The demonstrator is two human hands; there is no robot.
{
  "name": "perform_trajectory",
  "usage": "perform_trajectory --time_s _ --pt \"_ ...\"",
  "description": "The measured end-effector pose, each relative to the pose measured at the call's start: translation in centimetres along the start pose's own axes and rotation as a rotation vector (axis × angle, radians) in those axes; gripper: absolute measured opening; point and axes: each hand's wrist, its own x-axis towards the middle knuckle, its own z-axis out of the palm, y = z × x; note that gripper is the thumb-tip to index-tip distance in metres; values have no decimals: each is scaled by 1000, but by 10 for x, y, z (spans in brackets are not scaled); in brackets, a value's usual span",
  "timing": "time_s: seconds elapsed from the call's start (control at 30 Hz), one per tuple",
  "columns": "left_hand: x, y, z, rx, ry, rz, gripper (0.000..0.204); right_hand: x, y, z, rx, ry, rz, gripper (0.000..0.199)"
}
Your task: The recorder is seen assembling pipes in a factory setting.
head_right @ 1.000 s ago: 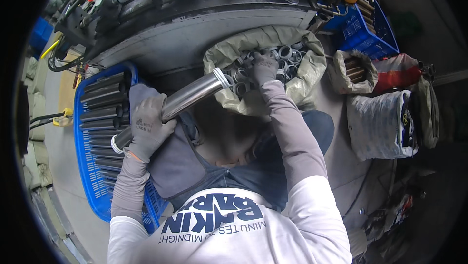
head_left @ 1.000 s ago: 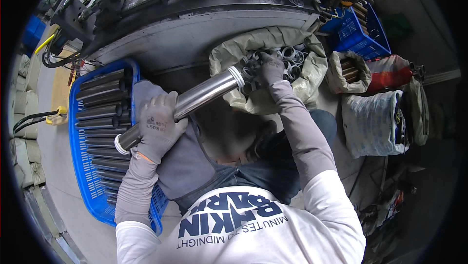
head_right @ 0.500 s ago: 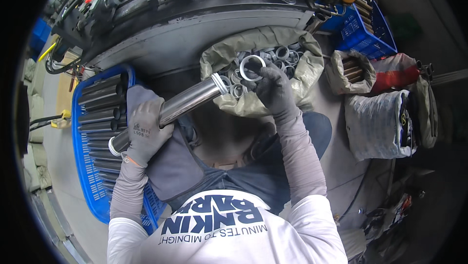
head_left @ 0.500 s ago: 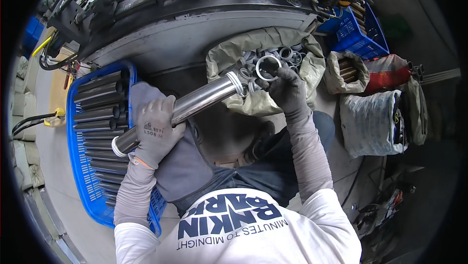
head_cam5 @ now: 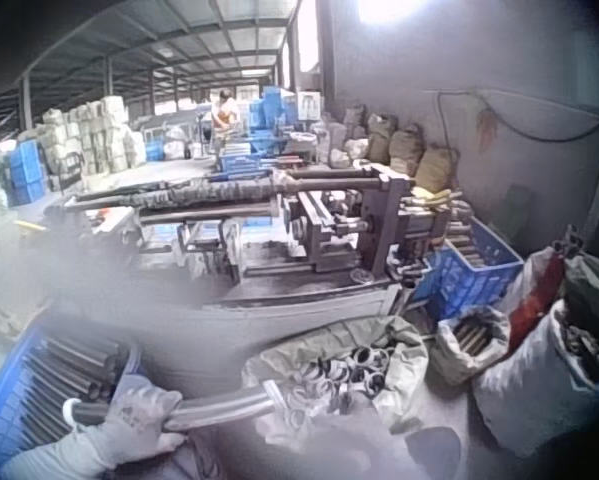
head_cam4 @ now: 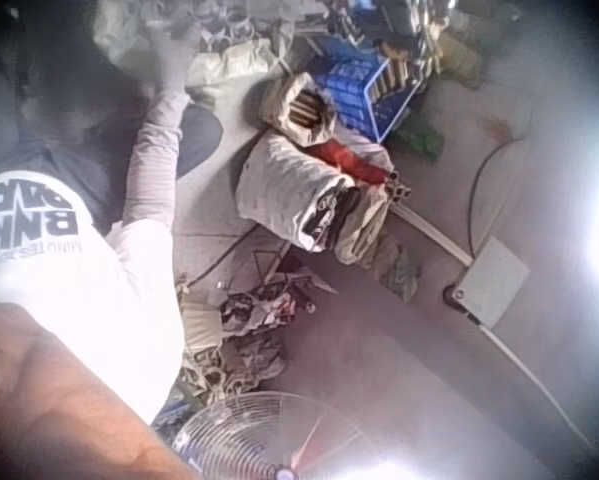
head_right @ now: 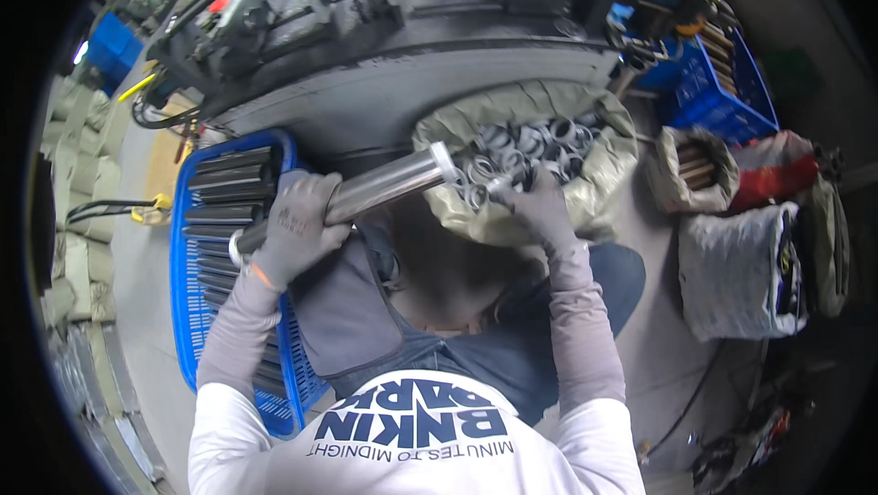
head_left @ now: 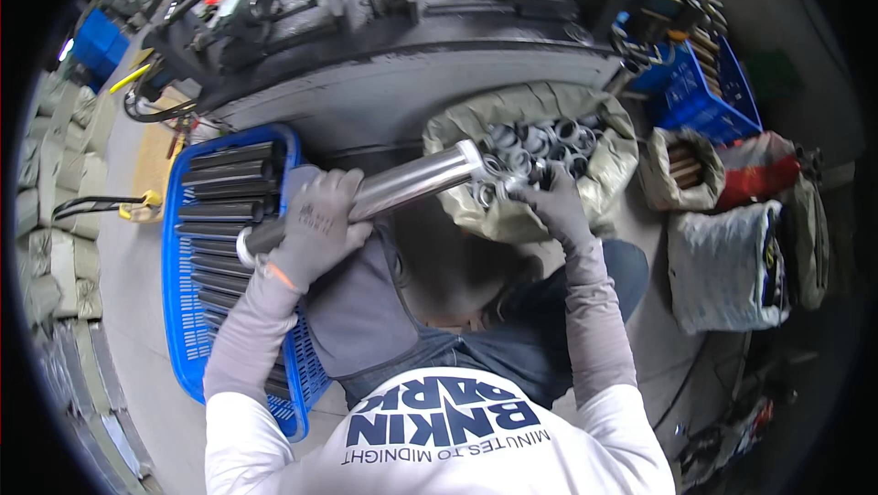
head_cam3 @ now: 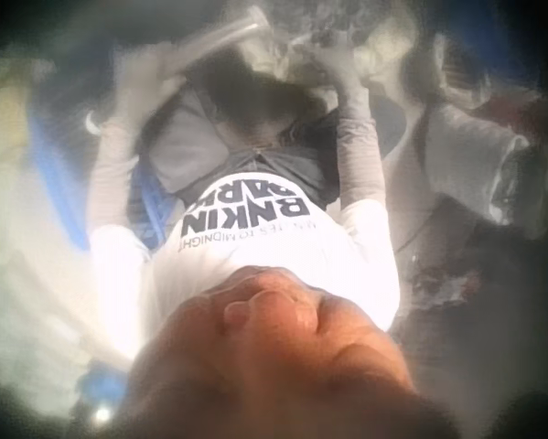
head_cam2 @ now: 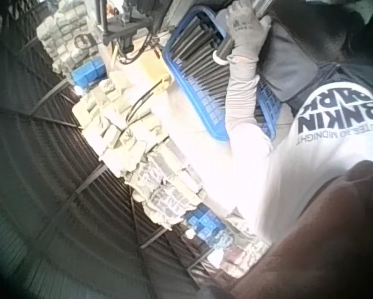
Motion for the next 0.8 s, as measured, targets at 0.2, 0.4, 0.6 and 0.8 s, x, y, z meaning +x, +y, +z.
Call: perform_trajectory --time_s 0.2,0.4,0.6,0.8 --pt "137 -14 -51 366 324 44 60 -2 26 15 -765 -224 -38 49" --pt "252 -47 -84 503 473 -40 44 -1 0 19 -936 -468 -67 63" --pt "336 -73 -65 520 479 -182 31 -1 -11 18 -732 -247 -94 64" --pt "365 -92 -42 518 258 -199 38 -6 -4 18 -700 -200 -156 67"
